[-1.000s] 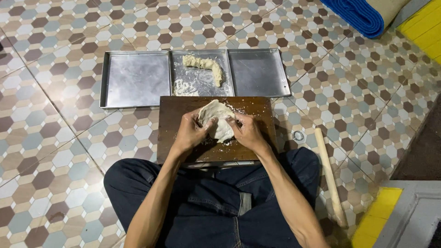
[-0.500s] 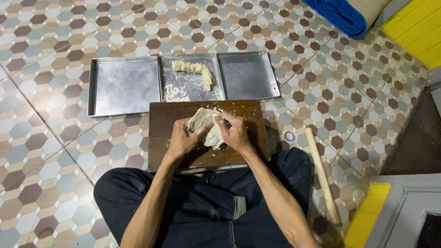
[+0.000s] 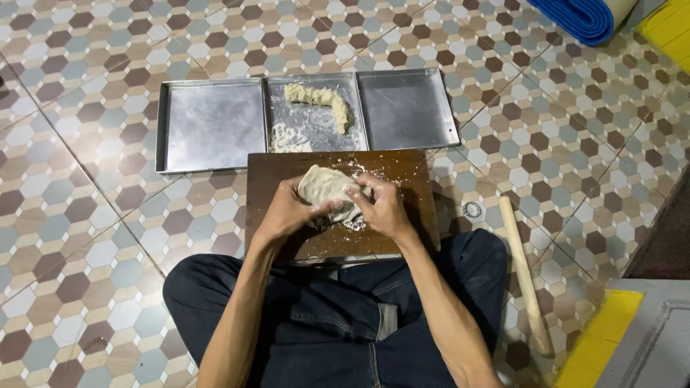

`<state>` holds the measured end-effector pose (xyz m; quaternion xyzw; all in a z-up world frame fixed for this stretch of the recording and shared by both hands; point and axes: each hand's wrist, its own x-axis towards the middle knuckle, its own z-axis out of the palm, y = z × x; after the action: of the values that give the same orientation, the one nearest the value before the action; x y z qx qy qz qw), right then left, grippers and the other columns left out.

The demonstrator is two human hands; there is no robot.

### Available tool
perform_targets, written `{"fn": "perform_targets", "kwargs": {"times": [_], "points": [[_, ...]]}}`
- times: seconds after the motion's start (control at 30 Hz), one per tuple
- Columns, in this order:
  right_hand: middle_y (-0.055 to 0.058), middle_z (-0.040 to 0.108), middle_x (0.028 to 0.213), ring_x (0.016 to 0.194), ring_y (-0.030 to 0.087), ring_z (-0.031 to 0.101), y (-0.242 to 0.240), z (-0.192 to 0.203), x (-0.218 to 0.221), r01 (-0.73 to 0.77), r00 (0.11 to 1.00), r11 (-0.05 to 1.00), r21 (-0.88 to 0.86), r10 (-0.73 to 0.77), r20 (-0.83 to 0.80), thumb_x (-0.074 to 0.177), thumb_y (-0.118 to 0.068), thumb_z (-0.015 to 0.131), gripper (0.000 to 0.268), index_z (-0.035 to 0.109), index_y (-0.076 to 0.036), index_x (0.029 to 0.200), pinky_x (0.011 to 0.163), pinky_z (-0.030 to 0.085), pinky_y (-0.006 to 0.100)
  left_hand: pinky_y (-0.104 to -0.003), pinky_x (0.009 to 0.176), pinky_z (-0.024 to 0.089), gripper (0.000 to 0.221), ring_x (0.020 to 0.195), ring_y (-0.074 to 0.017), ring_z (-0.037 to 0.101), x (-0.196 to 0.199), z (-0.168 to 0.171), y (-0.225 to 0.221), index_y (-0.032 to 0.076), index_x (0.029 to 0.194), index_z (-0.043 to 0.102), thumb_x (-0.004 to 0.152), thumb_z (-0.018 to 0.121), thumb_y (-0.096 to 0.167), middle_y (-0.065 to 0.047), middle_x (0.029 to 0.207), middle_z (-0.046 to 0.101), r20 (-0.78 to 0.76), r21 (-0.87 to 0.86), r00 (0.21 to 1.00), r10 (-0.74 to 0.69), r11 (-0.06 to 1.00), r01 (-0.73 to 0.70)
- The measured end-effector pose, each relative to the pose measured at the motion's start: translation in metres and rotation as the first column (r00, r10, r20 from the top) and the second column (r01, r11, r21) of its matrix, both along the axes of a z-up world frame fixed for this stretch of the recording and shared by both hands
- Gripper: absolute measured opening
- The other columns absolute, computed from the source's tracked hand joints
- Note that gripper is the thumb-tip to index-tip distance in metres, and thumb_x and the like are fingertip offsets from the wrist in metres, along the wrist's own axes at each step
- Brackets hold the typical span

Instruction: Kneading and shaping dough on a wooden board

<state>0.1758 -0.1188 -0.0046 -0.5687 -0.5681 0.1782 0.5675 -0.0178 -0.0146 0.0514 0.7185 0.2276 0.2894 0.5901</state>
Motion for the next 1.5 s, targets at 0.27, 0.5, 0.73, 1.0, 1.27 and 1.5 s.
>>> {"fn": "perform_targets", "kwargs": {"times": [0.27, 0.5, 0.73, 1.0, 1.27, 1.5], "points": [[0.029, 0.074, 0.095, 0.091, 0.047, 0.072, -0.007, 0.001, -0.005, 0.19, 0.963, 0.982, -0.003, -0.186, 0.196, 0.089, -0.005, 0.074, 0.016, 0.075, 0.006, 0.1, 0.076, 0.059, 0.047, -0.024, 0.045, 0.033, 0.028, 0.048, -0.0105, 0.05, 0.012, -0.016, 0.001, 0.009, 0.06, 0.061, 0.071, 0.086, 0.01, -0.001, 0.049, 0.058, -0.05, -0.002, 0.991, 0.126, 0.992, -0.126], [0.029, 0.038, 0.159, 0.132, 0.043, 0.049, -0.013, 0.039, -0.01, -0.012, 0.998, 0.997, 0.07, 0.016, -0.06, 0.097, -0.009, 0.064, 0.065, 0.035, 0.003, 0.154, 0.104, 0.046, 0.05, -0.026, 0.053, 0.042, 0.022, 0.057, -0.0135, 0.055, 0.01, 0.003, -0.006, 0.003, 0.071, 0.067, 0.079, 0.084, 0.014, -0.005, 0.057, 0.064, 0.033, -0.137, 0.994, 0.103, 0.986, -0.098], [0.019, 0.072, 0.091, 0.088, 0.029, 0.068, -0.015, 0.005, 0.006, 0.015, 0.996, 0.999, 0.047, -0.011, -0.086, 0.098, -0.011, 0.068, 0.012, 0.072, 0.0, 0.1, 0.087, 0.052, 0.042, -0.033, 0.078, 0.051, 0.034, 0.087, -0.017, 0.061, 0.006, -0.035, 0.015, 0.004, 0.108, 0.07, 0.083, 0.081, 0.025, -0.009, 0.094, 0.073, 0.229, -0.107, 0.965, -0.128, 0.982, 0.155], [0.016, 0.071, 0.077, 0.078, 0.032, 0.071, -0.01, 0.0, -0.004, 0.011, 0.997, 0.999, 0.05, -0.015, 0.082, 0.097, -0.024, 0.065, 0.024, 0.072, -0.007, 0.081, 0.074, 0.055, 0.042, -0.051, 0.088, 0.05, 0.035, 0.098, -0.0431, 0.072, -0.007, -0.011, 0.014, -0.001, 0.108, 0.076, 0.082, 0.077, 0.022, -0.027, 0.102, 0.076, -0.106, 0.248, 0.98, -0.169, 0.95, 0.191], [0.024, 0.058, 0.142, 0.126, 0.034, 0.061, -0.013, 0.019, -0.024, -0.026, 0.999, 0.999, -0.034, 0.027, 0.029, 0.091, 0.005, 0.058, 0.051, 0.052, 0.004, 0.141, 0.109, 0.052, 0.041, -0.03, 0.053, 0.05, 0.032, 0.062, -0.0199, 0.065, 0.002, -0.061, 0.027, -0.004, 0.11, 0.079, 0.079, 0.081, 0.003, -0.015, 0.087, 0.081, -0.196, 0.06, 0.972, 0.127, 0.991, -0.117], [0.008, 0.064, 0.084, 0.069, 0.018, 0.054, -0.001, -0.015, -0.002, -0.042, 0.988, 0.99, 0.133, 0.021, 0.155, 0.097, -0.002, 0.062, 0.01, 0.067, -0.002, 0.107, 0.063, 0.05, 0.029, -0.03, 0.068, 0.058, 0.053, 0.083, -0.0149, 0.072, 0.008, -0.005, 0.011, 0.014, 0.126, 0.075, 0.074, 0.084, 0.016, -0.003, 0.11, 0.083, -0.259, 0.119, 0.963, 0.076, 0.992, -0.046]]}}
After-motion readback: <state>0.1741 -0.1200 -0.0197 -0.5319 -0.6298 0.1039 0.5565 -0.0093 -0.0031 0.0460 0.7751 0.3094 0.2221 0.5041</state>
